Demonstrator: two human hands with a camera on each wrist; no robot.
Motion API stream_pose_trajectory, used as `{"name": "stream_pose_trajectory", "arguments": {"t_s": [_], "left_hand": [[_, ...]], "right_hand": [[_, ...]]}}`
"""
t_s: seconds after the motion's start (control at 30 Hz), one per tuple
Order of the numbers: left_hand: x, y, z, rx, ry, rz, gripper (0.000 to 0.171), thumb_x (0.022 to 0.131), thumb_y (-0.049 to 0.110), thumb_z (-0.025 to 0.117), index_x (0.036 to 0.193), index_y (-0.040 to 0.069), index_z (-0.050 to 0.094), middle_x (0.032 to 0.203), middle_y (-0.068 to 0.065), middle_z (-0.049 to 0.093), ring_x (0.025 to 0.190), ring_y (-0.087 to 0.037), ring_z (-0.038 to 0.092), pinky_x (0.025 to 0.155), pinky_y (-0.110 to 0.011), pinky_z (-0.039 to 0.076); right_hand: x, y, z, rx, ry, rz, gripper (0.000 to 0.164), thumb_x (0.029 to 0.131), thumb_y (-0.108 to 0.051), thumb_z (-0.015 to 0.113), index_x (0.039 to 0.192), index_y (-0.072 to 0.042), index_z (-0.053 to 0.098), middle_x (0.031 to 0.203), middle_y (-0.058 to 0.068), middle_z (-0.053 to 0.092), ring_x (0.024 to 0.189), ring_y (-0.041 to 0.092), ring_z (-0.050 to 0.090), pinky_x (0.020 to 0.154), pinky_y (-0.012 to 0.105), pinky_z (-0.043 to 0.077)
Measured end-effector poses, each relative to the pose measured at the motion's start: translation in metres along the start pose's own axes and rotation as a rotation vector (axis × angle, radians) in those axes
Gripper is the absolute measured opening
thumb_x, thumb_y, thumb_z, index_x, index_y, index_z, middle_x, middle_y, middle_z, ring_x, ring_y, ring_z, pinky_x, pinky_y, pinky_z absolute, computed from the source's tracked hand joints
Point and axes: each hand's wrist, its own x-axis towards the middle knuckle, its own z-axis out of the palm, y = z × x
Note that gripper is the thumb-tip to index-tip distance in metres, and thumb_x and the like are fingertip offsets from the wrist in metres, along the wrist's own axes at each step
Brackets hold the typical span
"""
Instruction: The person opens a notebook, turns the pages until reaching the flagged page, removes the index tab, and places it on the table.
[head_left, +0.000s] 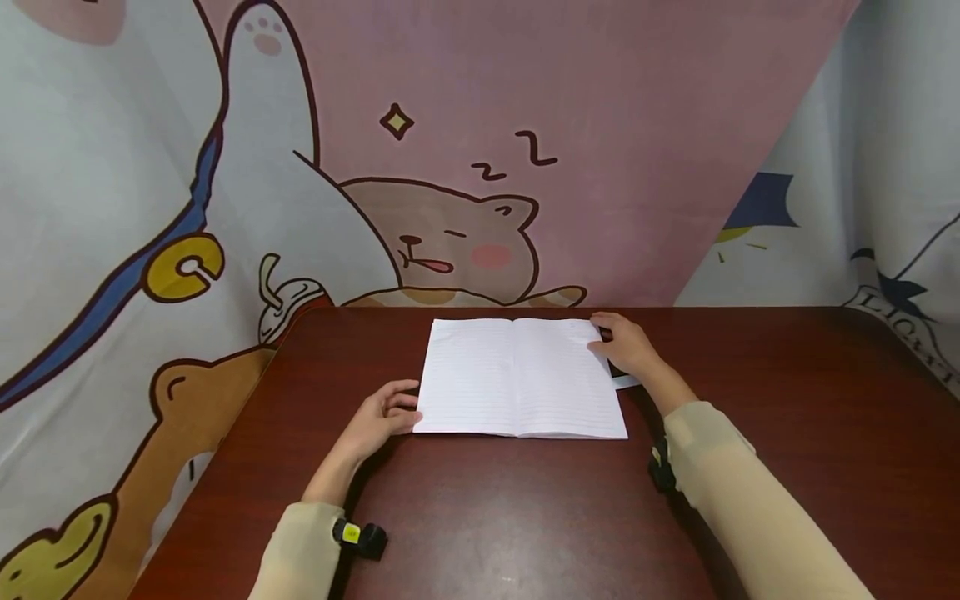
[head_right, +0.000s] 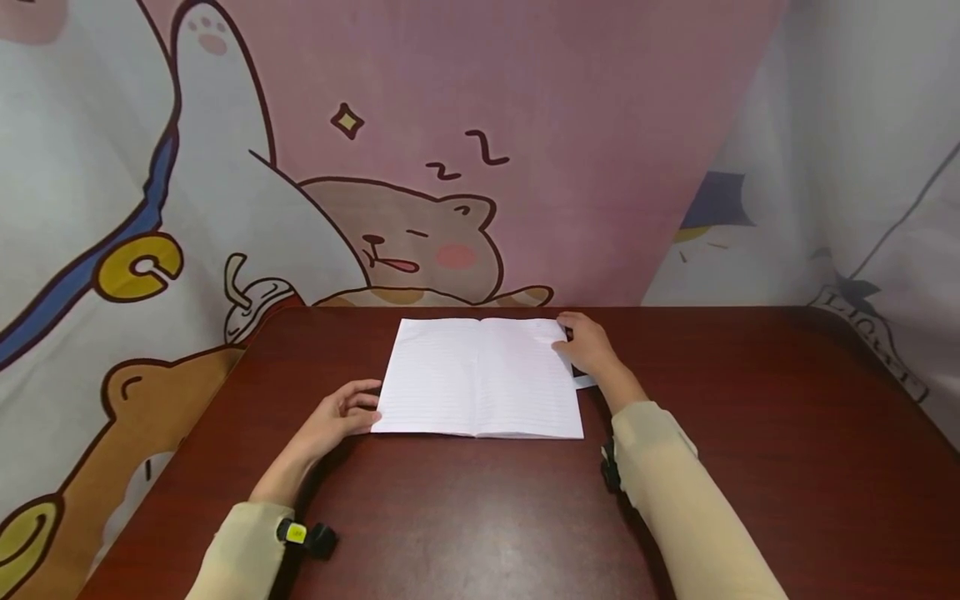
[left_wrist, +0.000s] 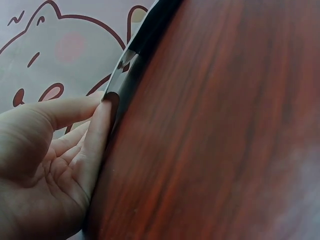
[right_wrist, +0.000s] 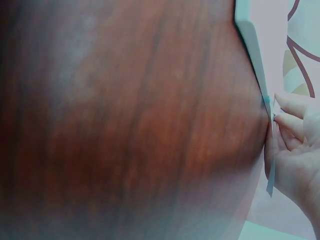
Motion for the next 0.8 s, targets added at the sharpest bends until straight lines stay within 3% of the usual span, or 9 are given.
{"name": "stream_pose_trajectory", "arguments": {"t_s": [0.27,0.43,0.8], "left_hand": [[0.004,0.002,-0.002,-0.010,-0.033,-0.073,0.056,0.095,0.008,0.065,0.145,-0.001,0.043,0.128,-0.024,0.058,0.093,-0.009,0.064,0.083,-0.025,0.057],[0.008,0.007,-0.001,0.023,-0.004,-0.120,0.054,0.093,0.015,0.069,0.141,0.000,0.049,0.121,-0.017,0.061,0.091,-0.010,0.064,0.082,-0.028,0.058],[0.009,0.010,0.000,0.040,0.024,-0.137,0.048,0.093,0.015,0.069,0.136,-0.001,0.054,0.116,-0.014,0.064,0.088,-0.009,0.064,0.078,-0.026,0.058]], "right_hand": [[-0.001,0.002,0.002,-0.004,0.004,0.005,0.054,0.097,-0.007,0.061,0.144,0.011,0.043,0.154,0.027,0.037,0.136,0.046,0.043,0.112,0.055,0.038],[-0.001,0.002,0.002,-0.008,0.007,0.004,0.053,0.097,-0.008,0.061,0.145,0.010,0.043,0.155,0.027,0.036,0.138,0.046,0.042,0.113,0.056,0.037],[0.000,-0.001,0.001,0.005,0.010,0.034,0.050,0.097,-0.008,0.062,0.145,0.003,0.047,0.155,0.027,0.035,0.138,0.047,0.040,0.113,0.057,0.036]]}}
